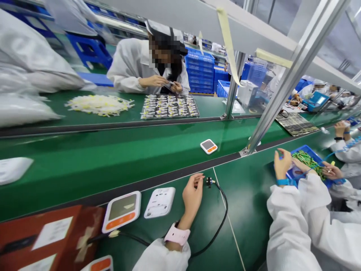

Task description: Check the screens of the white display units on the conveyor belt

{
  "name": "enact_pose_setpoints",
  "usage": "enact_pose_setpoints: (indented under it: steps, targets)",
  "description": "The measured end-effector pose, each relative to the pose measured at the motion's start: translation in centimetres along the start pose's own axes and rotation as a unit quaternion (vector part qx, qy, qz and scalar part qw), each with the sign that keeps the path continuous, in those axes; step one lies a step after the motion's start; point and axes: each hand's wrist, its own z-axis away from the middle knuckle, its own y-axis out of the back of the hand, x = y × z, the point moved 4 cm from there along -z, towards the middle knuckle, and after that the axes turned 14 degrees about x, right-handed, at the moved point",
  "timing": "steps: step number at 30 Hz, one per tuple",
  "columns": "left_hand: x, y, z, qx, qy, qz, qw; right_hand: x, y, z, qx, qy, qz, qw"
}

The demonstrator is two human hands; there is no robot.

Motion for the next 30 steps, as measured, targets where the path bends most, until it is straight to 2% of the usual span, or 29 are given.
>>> enact_pose_setpoints:
  steps: [1,2,4,5,6,8,10,13,15,18,20,22,25,27,30]
  targets:
    - [0.0,0.0,0.0,0.000,0.001,-0.001,1.000,-2.6,-1.1,1.2,-0.027,0.019,-0.044,0.998]
    - [0.0,0.0,0.0,0.000,0.003,-0.001,1.000,-5.4,-2.7,2.7,-0.091,0.033,-0.122,0.988]
    - [0.0,0.0,0.0,0.000,0.005,0.000,1.000,-11.2,-6.6,6.4,-0.256,0.063,-0.252,0.931]
    - [0.0,0.0,0.0,0.000,0.006,-0.001,1.000,-13.6,-8.7,8.2,-0.313,0.062,-0.279,0.906]
    - [-0.1,0.0,0.0,-0.002,0.005,-0.002,1.000,-15.6,-10.7,9.9,-0.352,0.049,-0.274,0.894]
    - [-0.2,-0.1,0.0,-0.005,0.003,-0.002,1.000,-18.6,-14.6,12.6,-0.387,0.019,-0.194,0.901]
    - [-0.4,-0.1,0.0,-0.006,0.002,0.000,1.000,-21.0,-17.3,14.6,-0.388,0.012,-0.134,0.912]
    - [-0.7,-0.2,-0.1,-0.002,0.003,0.004,1.000,-24.0,-18.8,16.5,-0.361,0.037,-0.151,0.919]
    - [-0.8,-0.2,0.0,-0.002,0.003,0.007,1.000,-25.6,-18.6,17.4,-0.389,0.069,-0.212,0.894]
    - [-0.8,-0.3,0.0,-0.001,0.007,0.010,1.000,-26.9,-17.4,17.9,-0.460,0.088,-0.290,0.835]
    - [-0.8,-0.3,0.1,-0.003,0.012,0.009,1.000,-26.9,-16.2,17.4,-0.453,0.037,-0.320,0.831]
    - [-0.7,-0.2,0.1,-0.005,0.011,0.008,1.000,-26.6,-14.6,16.8,-0.440,-0.064,-0.367,0.817]
    - [-0.4,-0.1,0.2,-0.006,0.007,0.008,1.000,-26.6,-11.3,16.0,-0.455,-0.206,-0.455,0.737]
    - [-0.3,0.0,0.2,-0.007,0.008,0.007,1.000,-26.9,-8.4,15.2,-0.456,-0.247,-0.498,0.695]
    - [-0.3,0.0,0.3,-0.007,0.011,0.008,1.000,-27.4,-4.2,13.4,-0.427,-0.248,-0.534,0.686]
